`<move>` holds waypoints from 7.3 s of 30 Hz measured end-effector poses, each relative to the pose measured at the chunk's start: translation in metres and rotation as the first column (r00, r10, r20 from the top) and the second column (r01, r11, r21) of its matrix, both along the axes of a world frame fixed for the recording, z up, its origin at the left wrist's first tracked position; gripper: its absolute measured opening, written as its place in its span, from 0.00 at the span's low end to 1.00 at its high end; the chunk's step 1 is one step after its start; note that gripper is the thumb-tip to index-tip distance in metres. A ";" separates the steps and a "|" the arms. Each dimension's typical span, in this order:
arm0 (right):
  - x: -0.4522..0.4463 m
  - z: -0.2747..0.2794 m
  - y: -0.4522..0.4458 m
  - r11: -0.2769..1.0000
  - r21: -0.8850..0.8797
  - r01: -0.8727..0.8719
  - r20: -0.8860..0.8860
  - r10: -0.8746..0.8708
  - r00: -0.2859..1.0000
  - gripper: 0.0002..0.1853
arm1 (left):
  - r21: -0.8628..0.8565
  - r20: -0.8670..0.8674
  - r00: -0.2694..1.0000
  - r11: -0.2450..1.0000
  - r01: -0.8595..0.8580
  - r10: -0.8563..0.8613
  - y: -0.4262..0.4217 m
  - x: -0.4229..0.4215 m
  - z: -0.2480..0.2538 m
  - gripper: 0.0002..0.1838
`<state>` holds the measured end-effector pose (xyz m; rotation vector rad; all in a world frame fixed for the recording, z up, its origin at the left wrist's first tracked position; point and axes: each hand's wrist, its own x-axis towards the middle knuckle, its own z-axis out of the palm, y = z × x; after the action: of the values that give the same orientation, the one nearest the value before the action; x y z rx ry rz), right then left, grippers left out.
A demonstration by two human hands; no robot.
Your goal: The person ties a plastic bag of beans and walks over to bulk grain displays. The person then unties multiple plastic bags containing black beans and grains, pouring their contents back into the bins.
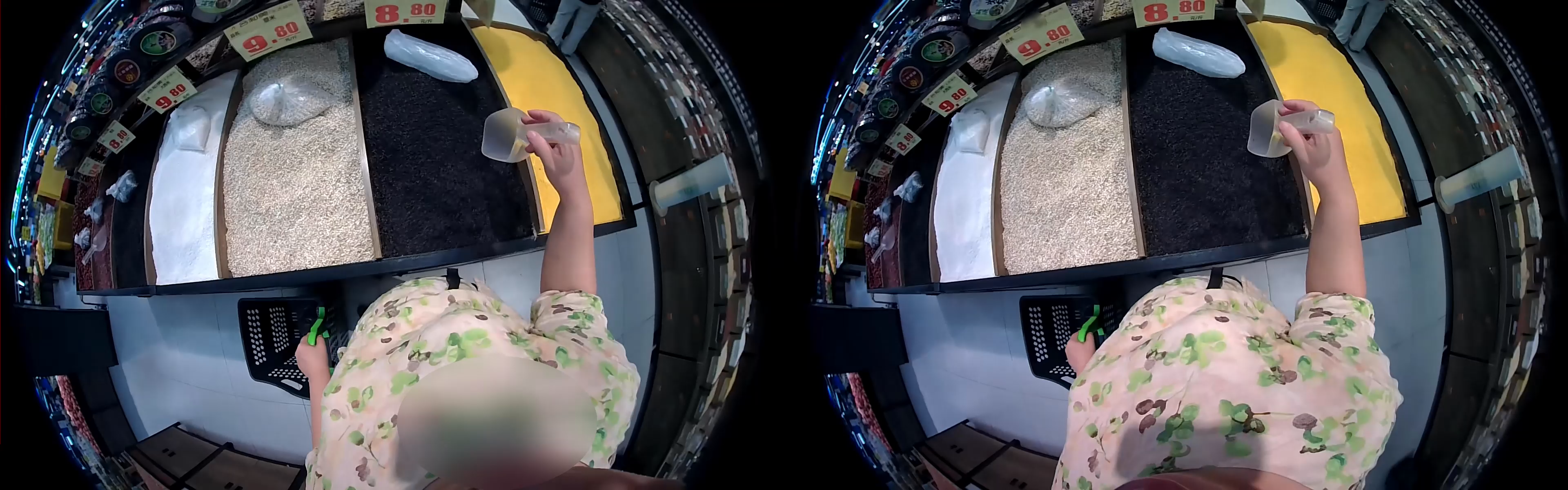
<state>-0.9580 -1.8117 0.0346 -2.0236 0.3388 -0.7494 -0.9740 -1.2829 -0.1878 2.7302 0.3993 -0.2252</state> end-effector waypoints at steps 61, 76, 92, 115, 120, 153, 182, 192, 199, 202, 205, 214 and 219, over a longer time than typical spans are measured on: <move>0.202 -0.168 0.364 0.191 0.980 0.061 -0.126 0.353 0.927 0.16 | 0.127 -0.023 0.999 0.991 -0.037 0.041 0.205 0.090 0.006 0.17; 0.518 -0.151 0.226 0.923 0.337 0.188 -0.081 -0.171 0.982 0.31 | 0.087 -0.051 0.991 0.989 -0.119 0.124 0.209 0.091 -0.011 0.18; 0.496 -0.144 0.213 0.935 -0.342 -0.089 -0.142 0.042 0.989 0.18 | 0.119 -0.125 0.978 0.982 -0.149 0.164 0.209 0.100 -0.006 0.17; 0.393 0.007 0.290 0.913 0.346 -0.216 0.218 0.146 0.965 0.08 | -0.027 -0.101 0.995 0.999 -0.025 0.023 0.290 0.142 -0.003 0.20; 0.322 0.025 0.338 0.862 0.435 -0.260 0.281 0.144 0.949 0.07 | -0.173 0.007 0.995 0.980 0.098 -0.098 0.328 0.159 -0.019 0.26; 0.180 -0.111 0.464 0.924 0.180 -0.338 -0.105 0.360 0.927 0.13 | -0.990 0.044 0.731 0.066 0.121 -0.681 0.090 0.285 0.105 0.16; 0.214 -0.129 0.427 0.803 -0.063 -0.592 -0.481 0.495 0.723 0.11 | -0.886 0.055 0.818 0.350 0.304 -0.572 0.066 0.275 0.084 0.07; 0.212 -0.124 0.411 0.724 0.492 -0.484 -0.395 0.680 0.617 0.15 | -0.415 0.369 0.753 0.629 0.657 -0.544 0.053 0.264 0.091 0.11; 0.198 -0.136 0.409 0.438 0.867 -0.238 -0.226 0.771 0.596 0.10 | -0.473 0.362 0.756 0.591 0.653 -0.546 0.053 0.267 0.087 0.10; 0.189 -0.133 0.410 0.321 0.938 -0.132 -0.170 0.757 0.631 0.09 | -0.733 0.207 0.858 0.506 0.454 -0.471 0.056 0.266 0.087 0.06; 0.181 -0.134 0.412 0.252 0.964 -0.080 -0.138 0.739 0.659 0.09 | -0.908 0.109 0.914 0.334 0.252 -0.391 0.061 0.264 0.074 0.03; 0.162 -0.139 0.413 0.169 0.962 -0.215 0.030 0.715 0.698 0.09 | -0.961 -0.166 0.869 0.273 -0.037 -0.467 0.071 0.268 0.089 0.02; 0.152 -0.135 0.420 0.196 0.907 -0.373 0.099 0.761 0.641 0.08 | -0.963 -0.263 0.829 0.192 -0.191 -0.494 0.075 0.265 0.109 0.04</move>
<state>-0.8064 -1.3920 -0.1002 -1.0359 0.0729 0.3638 -0.7092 -1.2078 -0.0790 1.2866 0.0031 -0.9614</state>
